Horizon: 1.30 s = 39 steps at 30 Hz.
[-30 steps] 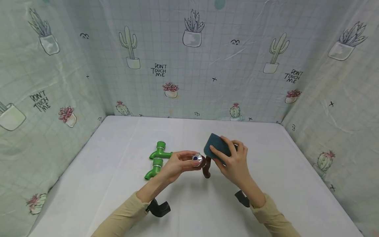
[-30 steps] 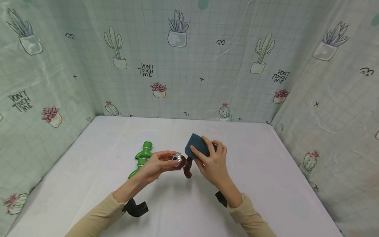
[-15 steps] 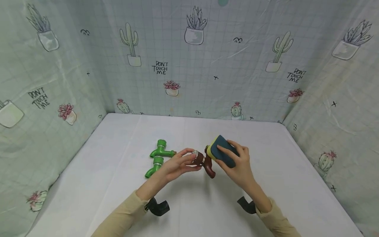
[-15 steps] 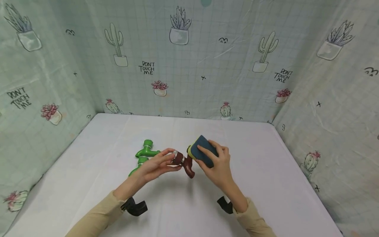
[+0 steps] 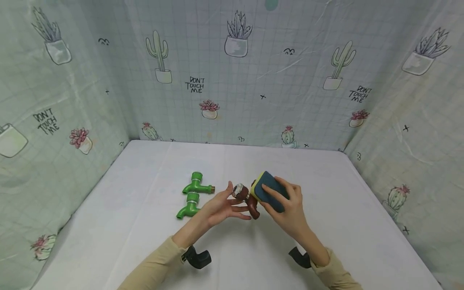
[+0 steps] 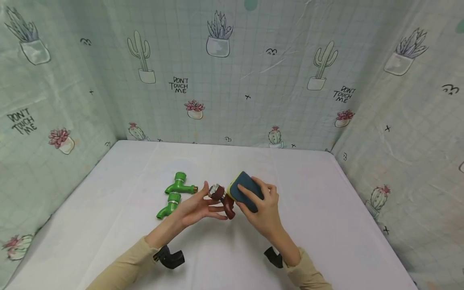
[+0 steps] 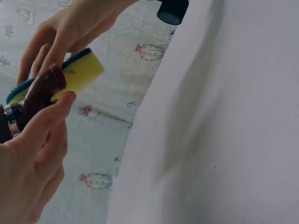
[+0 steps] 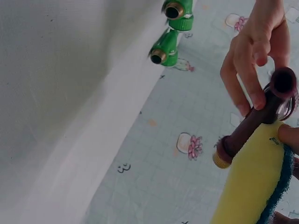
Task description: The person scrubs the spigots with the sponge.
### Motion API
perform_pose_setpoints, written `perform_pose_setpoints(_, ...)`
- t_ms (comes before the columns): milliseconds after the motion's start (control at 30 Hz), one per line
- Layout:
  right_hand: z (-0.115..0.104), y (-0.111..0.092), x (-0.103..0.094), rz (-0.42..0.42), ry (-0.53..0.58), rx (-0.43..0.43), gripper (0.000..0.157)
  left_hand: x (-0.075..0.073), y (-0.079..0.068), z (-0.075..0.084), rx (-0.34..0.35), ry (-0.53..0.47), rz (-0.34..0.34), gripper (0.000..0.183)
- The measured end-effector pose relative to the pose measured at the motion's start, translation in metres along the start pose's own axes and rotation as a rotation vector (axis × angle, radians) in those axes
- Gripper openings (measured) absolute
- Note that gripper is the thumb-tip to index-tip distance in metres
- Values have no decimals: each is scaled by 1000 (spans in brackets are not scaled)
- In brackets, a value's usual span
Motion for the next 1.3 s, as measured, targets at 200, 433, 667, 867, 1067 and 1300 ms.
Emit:
perform_pose_setpoints(200, -3, -2, 0, -1, -3, -25, 40, 3, 1, -3, -17, 40, -7, 53)
perform_pose_setpoints(433, -2, -4, -2, -25, 22, 16, 39, -6, 5, -1, 47, 117, 81, 37)
perform_pose_setpoints(667, 5, -6, -16, -10, 80, 115, 48, -12, 2, 11, 143, 307, 165, 40)
perform_pose_setpoints(867, 1, -8, -22, 83, 78, 8, 39, -9, -4, 21, 225, 444, 146, 46)
perform_pose_setpoints(1067, -2, -9, -27, 156, 104, -32, 37, -9, -5, 27, 282, 272, 205, 70)
perform_pose_setpoints(1300, -10, -8, -25, 159, 100, -110, 36, -8, -3, 25, 233, 230, 230, 55)
Point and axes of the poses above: each hand's wrist, its own y-axis towards the middle knuckle, its own x-axis out of the palm, z = x × y, the point moved 6 cm from there along y, towards the middle knuckle, and after that the axes turned 5 degrees about x, right-handed, at the moved point
